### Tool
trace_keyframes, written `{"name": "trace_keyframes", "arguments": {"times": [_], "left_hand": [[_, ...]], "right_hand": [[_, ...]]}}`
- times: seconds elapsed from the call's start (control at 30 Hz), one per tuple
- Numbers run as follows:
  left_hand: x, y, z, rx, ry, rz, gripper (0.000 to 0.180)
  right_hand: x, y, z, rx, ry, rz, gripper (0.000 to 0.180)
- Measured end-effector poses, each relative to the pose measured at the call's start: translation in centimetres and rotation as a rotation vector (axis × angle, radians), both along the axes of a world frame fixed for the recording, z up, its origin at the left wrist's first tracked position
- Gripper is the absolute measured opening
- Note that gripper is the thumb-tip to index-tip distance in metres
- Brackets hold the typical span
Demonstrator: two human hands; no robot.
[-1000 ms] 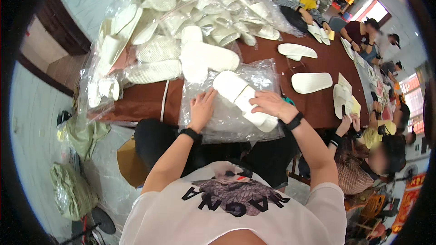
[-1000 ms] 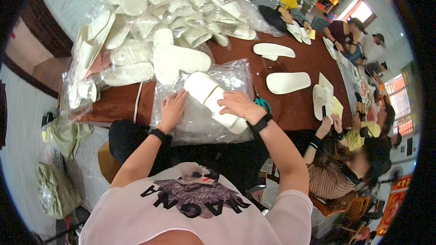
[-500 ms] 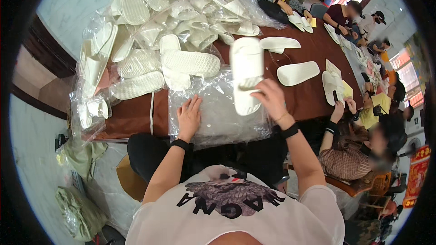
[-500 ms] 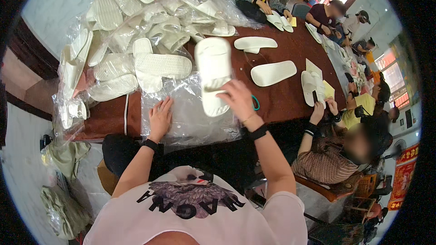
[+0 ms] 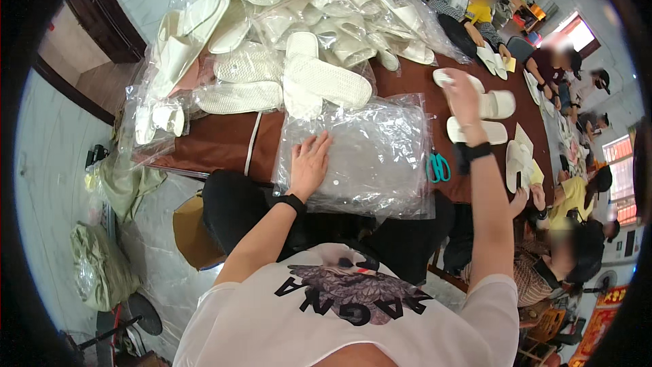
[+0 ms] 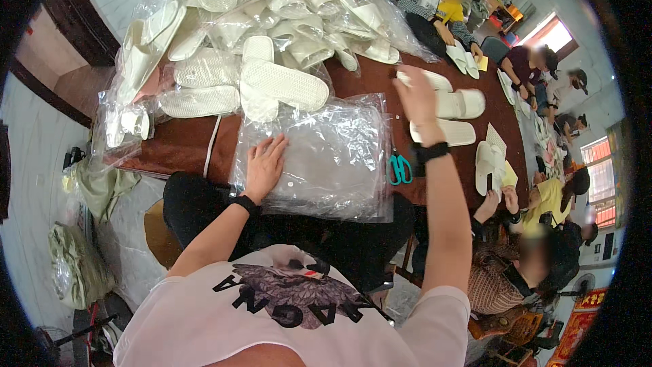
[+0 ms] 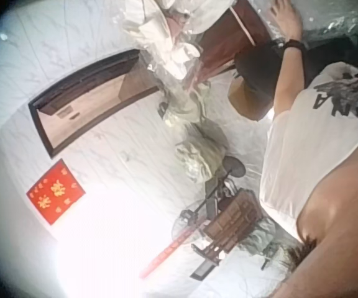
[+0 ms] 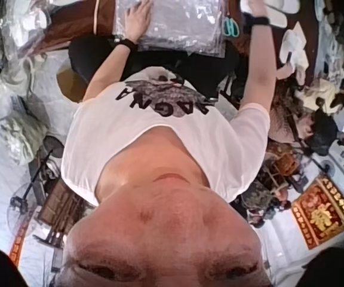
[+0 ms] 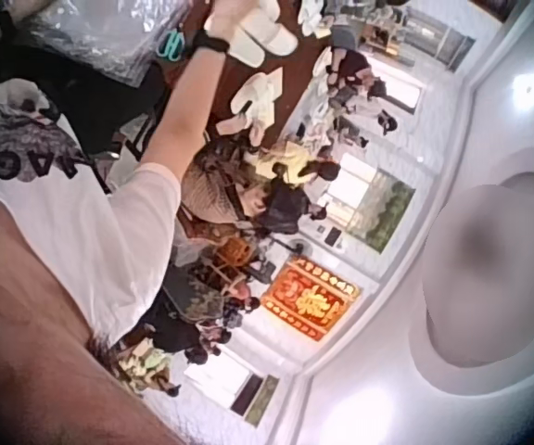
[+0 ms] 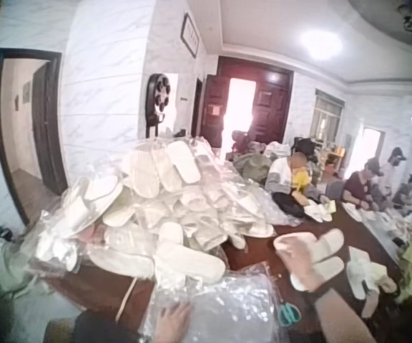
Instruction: Checking and packing white and pink slippers into plastic bags.
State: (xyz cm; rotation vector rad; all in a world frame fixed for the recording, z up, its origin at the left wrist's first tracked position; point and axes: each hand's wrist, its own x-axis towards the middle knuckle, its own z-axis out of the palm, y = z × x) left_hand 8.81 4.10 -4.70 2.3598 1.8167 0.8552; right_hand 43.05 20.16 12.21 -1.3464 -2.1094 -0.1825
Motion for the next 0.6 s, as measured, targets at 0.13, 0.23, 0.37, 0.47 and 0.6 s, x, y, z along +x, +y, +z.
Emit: {"name": "trace_keyframes", "arguments": {"times": [0.13, 0.23, 0.37, 0.47, 0.6], "left_hand": [[-0.3, -0.2, 0.1, -0.008, 0.024, 0.021, 0.043], [0.3, 0.1, -0.1, 0.007, -0.008, 0.012, 0.044], [0.2, 0.1, -0.1, -0.002, -0.039, 0.002, 0.043], [0.3, 0.1, -0.1, 0.003, -0.06, 0.003, 0.041], [0.1, 0.1, -0.8, 0.019, -0.064, 0.025, 0.04]], "right_hand": [[-13.1, 0.9, 0.2, -0.011, -0.067, 0.256, 0.047], [-20.4, 1.6, 3.2, 0.112, -0.113, 0.326, 0.065], [-29.4, 3.3, 5.5, 0.293, -0.109, 0.44, 0.068], [-31.0, 4.9, 6.0, 0.25, -0.331, 0.454, 0.057], [-29.5, 6.6, 10.4, -0.027, -0.506, 0.386, 0.022]]}}
